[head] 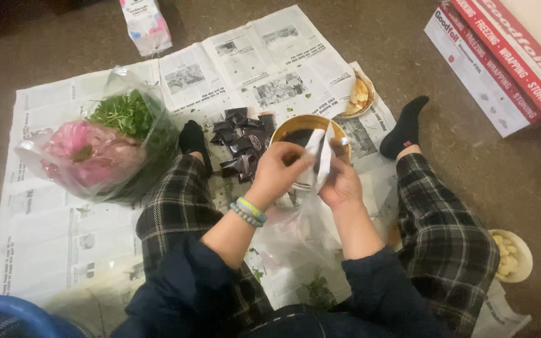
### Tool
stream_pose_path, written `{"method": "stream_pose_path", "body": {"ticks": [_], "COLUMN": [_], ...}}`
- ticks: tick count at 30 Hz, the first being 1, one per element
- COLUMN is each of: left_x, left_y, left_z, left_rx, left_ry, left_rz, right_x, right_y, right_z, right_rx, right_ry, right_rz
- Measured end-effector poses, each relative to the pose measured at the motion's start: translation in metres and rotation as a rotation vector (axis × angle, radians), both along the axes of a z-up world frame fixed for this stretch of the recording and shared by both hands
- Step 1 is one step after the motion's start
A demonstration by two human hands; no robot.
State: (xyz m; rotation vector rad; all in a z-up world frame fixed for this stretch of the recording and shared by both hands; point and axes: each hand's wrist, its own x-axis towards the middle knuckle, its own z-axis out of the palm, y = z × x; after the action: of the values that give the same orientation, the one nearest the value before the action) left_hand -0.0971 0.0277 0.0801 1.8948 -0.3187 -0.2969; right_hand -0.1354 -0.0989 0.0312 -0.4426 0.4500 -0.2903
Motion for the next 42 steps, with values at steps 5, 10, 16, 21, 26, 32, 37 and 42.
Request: {"method": "stream_pose_path", "body": {"ticks": [5, 10, 16, 21, 26, 32, 37, 42], "left_x": [-0.008, -0.024, -0.023, -0.021, -0.018, -0.023, -0.019, -0.017], "left_y": [-0.002, -0.005, -0.002, -0.005, 0.002, 0.008, 0.007, 0.005], "left_z": [-0.006, 0.001, -0.018, -0.040, -0.044, -0.037, -0.035, -0.032], "left_rx": [-0.388, -0.631, -0.714, -0.547, -0.234, -0.098, -0.061, -0.163], "left_ry": [0.518, 0.898, 0.821, 0.582, 0.345, 0.228, 0.249, 0.303], "left_rz": [0.224, 0.111, 0.040, 0.052, 0.120, 0.079, 0.065, 0.188], "right_x": [-0.009, -0.009, 0.002, 0.008, 0.008, 0.008, 0.008, 0.012], "right_y": [0.017, 0.016, -0.002, -0.009, 0.004, 0.021, 0.031, 0.030], "right_z": [0.036, 0.028, -0.010, -0.033, -0.015, -0.003, 0.009, 0.009], "right_rx": [-0.142, -0.375, -0.538, -0.525, -0.595, -0.683, -0.899, -1.135], "right_ry": [-0.019, -0.017, -0.026, -0.018, -0.006, 0.021, 0.077, 0.129], "right_rz": [0.035, 0.068, 0.019, 0.037, 0.004, 0.033, 0.033, -0.013]}}
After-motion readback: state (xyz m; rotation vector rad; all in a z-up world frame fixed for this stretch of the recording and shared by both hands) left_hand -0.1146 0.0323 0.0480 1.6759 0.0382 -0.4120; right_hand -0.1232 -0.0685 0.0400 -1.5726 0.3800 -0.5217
